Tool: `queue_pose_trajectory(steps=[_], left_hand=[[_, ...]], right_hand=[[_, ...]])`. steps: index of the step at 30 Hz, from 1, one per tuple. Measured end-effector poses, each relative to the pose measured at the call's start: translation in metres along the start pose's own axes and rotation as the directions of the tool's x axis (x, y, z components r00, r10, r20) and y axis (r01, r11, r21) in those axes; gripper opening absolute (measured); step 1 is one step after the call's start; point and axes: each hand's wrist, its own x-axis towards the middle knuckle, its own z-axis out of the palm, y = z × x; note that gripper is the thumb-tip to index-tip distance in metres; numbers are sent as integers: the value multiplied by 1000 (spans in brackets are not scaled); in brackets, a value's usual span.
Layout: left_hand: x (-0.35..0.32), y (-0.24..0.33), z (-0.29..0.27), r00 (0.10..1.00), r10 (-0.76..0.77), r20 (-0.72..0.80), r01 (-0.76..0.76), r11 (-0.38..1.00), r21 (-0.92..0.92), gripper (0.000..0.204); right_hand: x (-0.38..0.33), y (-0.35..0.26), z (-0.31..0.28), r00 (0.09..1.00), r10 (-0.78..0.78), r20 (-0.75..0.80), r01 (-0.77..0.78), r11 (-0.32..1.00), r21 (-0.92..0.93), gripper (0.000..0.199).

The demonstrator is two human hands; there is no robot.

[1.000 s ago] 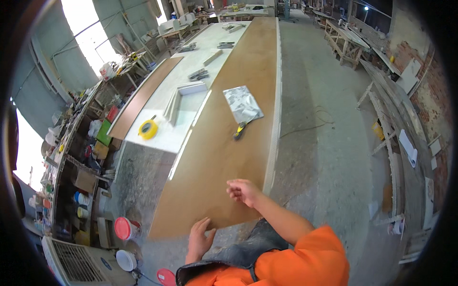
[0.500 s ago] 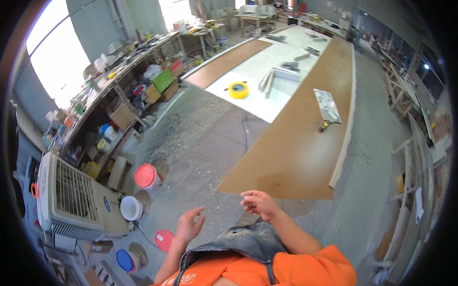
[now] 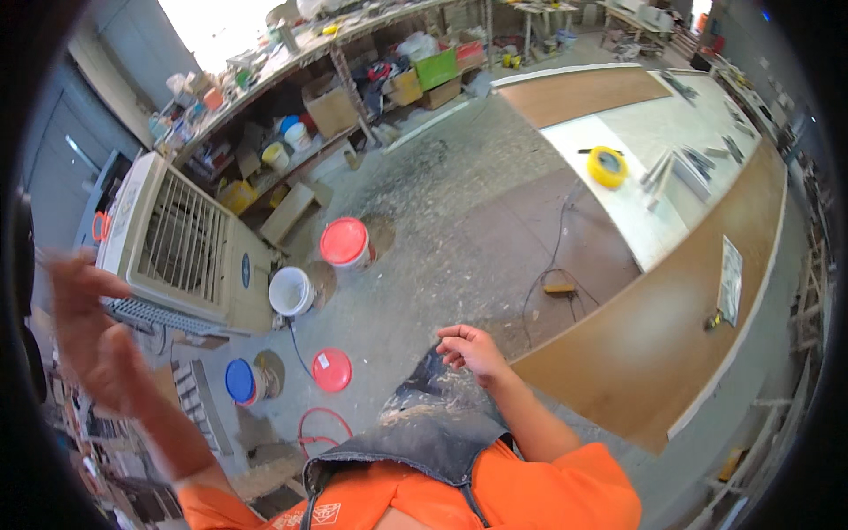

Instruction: The person reviews a document, then uses a putty knife to apply a white adhesive along the edge of a long wooden board. They later mix a white paste on a small tile and apply it to the board edge with a brush.

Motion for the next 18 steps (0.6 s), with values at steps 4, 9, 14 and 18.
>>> queue_pose_trajectory(steps=[4, 9, 14, 18], left_hand=[[48, -4, 14, 979, 198, -46, -197, 980, 24, 55], [114, -85, 92, 949, 315, -16, -315, 944, -94, 52], [185, -180, 150, 941, 335, 55, -324, 934, -151, 50], [233, -233, 205, 934, 354, 50, -325, 899, -294, 48]], right_hand=[[49, -10, 24, 999, 49, 4, -49, 998, 47, 25], [131, -32, 9, 980, 33, -197, 1, 985, 171, 25], [211, -95, 38, 988, -12, -156, 44, 977, 208, 23], [249, -135, 7, 979, -154, -135, 165, 984, 73, 27]])
